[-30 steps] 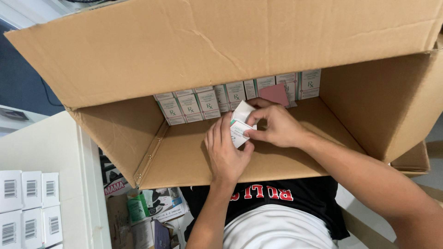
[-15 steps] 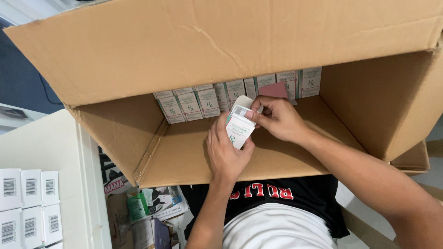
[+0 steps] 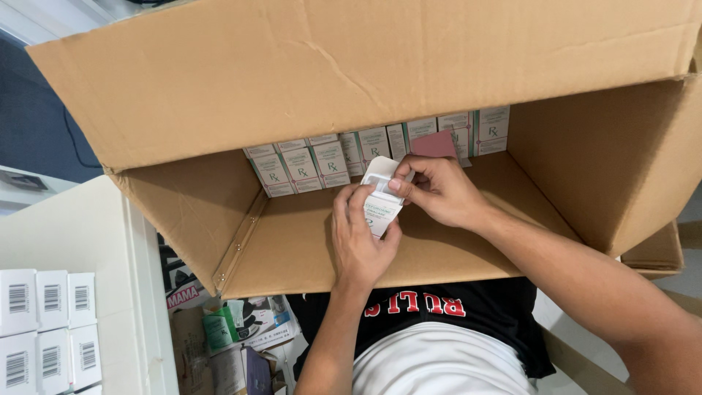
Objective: The person repeatedly picks small white boxes from a large cardboard box, opens each one to check the contents, and places them on a nearby table. The process is repeated for multiple boxes throughout the clip.
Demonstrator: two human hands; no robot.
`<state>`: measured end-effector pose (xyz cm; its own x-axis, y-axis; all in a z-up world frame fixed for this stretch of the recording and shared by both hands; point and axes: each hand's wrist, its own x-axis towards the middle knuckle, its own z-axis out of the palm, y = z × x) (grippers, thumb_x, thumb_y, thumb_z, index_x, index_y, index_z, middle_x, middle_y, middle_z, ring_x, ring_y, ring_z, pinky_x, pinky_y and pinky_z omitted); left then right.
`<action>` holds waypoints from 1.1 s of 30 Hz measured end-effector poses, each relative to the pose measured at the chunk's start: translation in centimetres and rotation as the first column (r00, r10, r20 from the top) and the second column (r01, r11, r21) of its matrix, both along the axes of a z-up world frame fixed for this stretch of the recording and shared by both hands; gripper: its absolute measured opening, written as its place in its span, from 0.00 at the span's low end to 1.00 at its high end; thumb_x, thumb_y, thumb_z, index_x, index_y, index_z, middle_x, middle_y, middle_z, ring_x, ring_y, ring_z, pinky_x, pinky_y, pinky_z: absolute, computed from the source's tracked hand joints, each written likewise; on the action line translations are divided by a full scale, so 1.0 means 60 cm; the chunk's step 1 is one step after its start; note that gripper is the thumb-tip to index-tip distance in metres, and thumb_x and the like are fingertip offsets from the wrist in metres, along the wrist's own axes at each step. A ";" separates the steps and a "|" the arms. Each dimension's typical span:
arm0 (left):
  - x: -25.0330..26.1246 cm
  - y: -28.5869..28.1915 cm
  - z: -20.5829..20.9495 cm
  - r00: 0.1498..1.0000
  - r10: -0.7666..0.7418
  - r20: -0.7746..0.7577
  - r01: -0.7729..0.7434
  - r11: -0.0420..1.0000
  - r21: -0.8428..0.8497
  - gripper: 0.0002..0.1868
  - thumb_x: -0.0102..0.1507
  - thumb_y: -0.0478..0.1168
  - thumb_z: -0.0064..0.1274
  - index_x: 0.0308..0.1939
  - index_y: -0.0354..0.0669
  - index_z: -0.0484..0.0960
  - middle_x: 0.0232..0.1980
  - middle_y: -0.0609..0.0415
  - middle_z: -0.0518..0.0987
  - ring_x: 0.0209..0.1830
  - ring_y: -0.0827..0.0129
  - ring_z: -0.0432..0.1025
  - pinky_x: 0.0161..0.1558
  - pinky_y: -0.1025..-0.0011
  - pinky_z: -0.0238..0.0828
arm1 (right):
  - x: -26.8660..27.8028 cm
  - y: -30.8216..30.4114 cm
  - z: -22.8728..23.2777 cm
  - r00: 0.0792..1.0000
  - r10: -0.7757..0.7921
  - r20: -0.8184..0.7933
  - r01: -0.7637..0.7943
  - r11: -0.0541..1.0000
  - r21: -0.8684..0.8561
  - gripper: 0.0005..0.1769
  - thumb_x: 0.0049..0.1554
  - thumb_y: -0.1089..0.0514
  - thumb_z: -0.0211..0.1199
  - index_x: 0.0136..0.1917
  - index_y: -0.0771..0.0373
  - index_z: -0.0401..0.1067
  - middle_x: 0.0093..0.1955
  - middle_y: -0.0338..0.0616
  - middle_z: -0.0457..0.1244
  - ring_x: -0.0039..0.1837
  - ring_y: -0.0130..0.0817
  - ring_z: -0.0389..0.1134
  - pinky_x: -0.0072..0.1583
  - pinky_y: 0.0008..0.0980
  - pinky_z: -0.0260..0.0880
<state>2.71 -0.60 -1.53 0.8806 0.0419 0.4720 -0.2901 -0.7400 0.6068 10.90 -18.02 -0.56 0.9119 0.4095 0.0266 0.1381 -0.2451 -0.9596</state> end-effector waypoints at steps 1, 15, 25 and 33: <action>0.000 0.000 -0.001 1.000 -0.001 0.005 0.001 1.000 0.000 0.41 0.51 0.37 0.66 0.66 0.49 0.64 0.64 0.42 0.69 0.62 0.43 0.69 0.60 0.49 0.67 | -0.001 0.000 0.000 1.000 -0.004 -0.004 0.004 1.000 -0.009 0.13 0.61 0.54 0.65 0.46 0.67 0.74 0.39 0.41 0.70 0.42 0.24 0.71 0.44 0.28 0.75; 0.000 -0.003 0.007 0.999 0.002 -0.048 -0.005 0.998 -0.055 0.46 0.51 0.39 0.69 0.69 0.49 0.62 0.64 0.41 0.71 0.59 0.43 0.73 0.56 0.51 0.73 | -0.001 -0.003 0.009 1.000 -0.017 -0.023 0.016 0.999 -0.034 0.08 0.58 0.58 0.68 0.46 0.66 0.77 0.36 0.39 0.68 0.37 0.21 0.65 0.38 0.26 0.67; -0.003 -0.002 0.014 0.998 -0.012 -0.055 0.005 0.993 -0.116 0.43 0.51 0.39 0.68 0.69 0.48 0.64 0.63 0.43 0.74 0.58 0.44 0.75 0.54 0.53 0.75 | -0.009 0.001 0.035 0.995 -0.027 0.093 0.034 0.997 -0.071 0.09 0.52 0.58 0.74 0.45 0.63 0.80 0.37 0.36 0.71 0.35 0.20 0.68 0.36 0.24 0.68; -0.003 -0.001 0.018 1.000 0.004 -0.018 -0.006 0.993 -0.117 0.41 0.51 0.37 0.68 0.67 0.44 0.68 0.64 0.42 0.75 0.58 0.46 0.76 0.55 0.56 0.77 | -0.012 0.001 0.027 0.976 0.068 0.208 -0.112 0.971 0.209 0.20 0.58 0.58 0.68 0.61 0.67 0.70 0.60 0.42 0.66 0.60 0.26 0.69 0.58 0.29 0.74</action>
